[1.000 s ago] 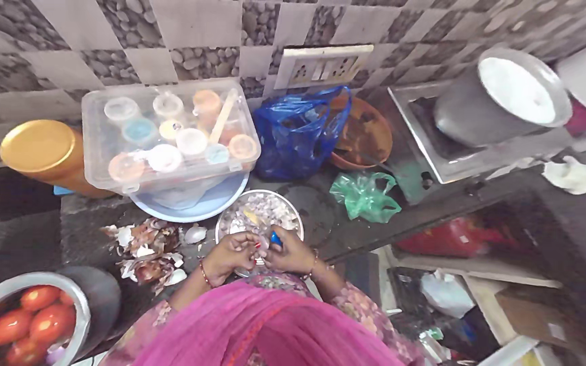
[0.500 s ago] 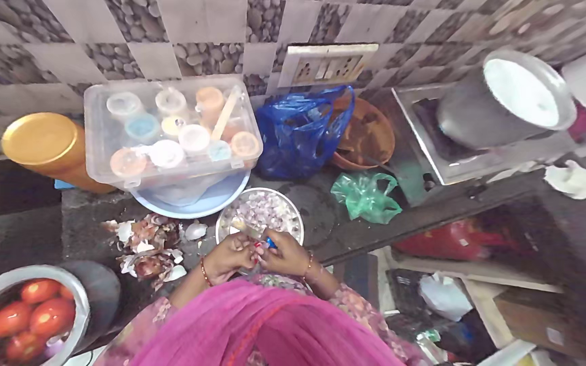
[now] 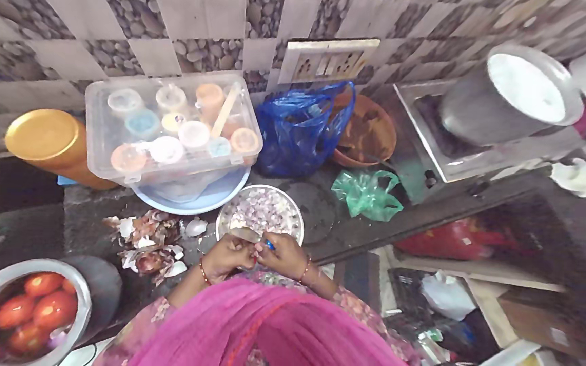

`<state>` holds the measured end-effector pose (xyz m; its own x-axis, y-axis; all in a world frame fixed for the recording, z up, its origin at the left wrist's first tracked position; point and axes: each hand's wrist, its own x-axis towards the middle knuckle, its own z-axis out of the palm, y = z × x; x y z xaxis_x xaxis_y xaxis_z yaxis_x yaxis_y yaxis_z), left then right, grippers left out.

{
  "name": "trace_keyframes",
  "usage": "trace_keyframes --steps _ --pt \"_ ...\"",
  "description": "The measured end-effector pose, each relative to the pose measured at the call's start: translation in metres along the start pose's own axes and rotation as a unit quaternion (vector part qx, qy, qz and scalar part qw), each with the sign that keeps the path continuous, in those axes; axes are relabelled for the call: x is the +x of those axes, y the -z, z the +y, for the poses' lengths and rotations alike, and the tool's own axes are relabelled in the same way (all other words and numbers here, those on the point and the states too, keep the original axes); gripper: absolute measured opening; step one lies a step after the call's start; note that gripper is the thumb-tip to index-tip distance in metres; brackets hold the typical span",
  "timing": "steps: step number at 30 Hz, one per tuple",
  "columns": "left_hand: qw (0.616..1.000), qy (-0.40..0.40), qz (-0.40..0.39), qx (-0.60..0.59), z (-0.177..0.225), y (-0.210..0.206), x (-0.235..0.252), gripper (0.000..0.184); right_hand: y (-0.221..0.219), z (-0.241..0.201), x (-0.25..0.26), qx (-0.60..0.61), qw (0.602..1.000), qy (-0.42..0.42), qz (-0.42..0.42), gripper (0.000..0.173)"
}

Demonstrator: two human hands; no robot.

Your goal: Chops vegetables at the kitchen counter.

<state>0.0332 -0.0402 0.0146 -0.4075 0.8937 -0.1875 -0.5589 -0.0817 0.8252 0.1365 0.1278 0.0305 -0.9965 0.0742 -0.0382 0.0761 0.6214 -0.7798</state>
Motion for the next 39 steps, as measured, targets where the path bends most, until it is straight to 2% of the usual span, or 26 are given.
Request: trace_keyframes --steps 10,13,15,18,20,24,28,31,34,39 --pt "0.996 -0.02 0.029 0.085 0.008 -0.007 -0.001 0.039 -0.006 -0.002 -0.003 -0.001 1.0 -0.026 0.01 0.052" --pt "0.996 -0.032 0.06 0.056 0.003 -0.008 0.001 0.038 -0.002 0.001 -0.001 0.044 0.998 -0.051 0.011 0.048" --pt "0.995 -0.02 0.098 0.026 0.002 -0.007 0.004 0.031 0.002 0.004 0.001 0.064 0.995 -0.072 0.031 0.041" --pt "0.989 -0.006 0.145 -0.011 0.002 -0.005 0.007 0.024 0.02 0.001 0.007 0.027 0.989 -0.144 0.004 0.034" --pt "0.989 0.005 0.143 -0.024 0.003 -0.006 0.006 0.025 0.031 -0.001 0.011 0.022 0.982 -0.187 -0.018 0.035" --pt "0.989 0.012 0.142 -0.046 -0.001 -0.008 0.008 0.028 0.034 0.014 0.018 0.044 0.978 -0.204 0.009 0.033" --pt "0.988 0.011 0.154 -0.027 -0.003 -0.007 0.009 0.027 0.035 0.014 0.026 -0.04 0.97 -0.236 0.037 0.033" --pt "0.987 0.009 0.159 -0.013 -0.002 -0.007 0.01 0.034 0.034 0.016 0.029 -0.066 0.967 -0.237 0.065 0.034" --pt "0.984 0.028 0.177 0.004 0.002 -0.01 0.01 0.046 0.034 0.019 0.027 -0.035 0.975 -0.21 0.064 0.033" --pt "0.973 0.043 0.19 0.127 0.01 -0.014 0.009 0.051 0.029 0.014 0.015 0.044 0.992 -0.121 0.006 0.034"
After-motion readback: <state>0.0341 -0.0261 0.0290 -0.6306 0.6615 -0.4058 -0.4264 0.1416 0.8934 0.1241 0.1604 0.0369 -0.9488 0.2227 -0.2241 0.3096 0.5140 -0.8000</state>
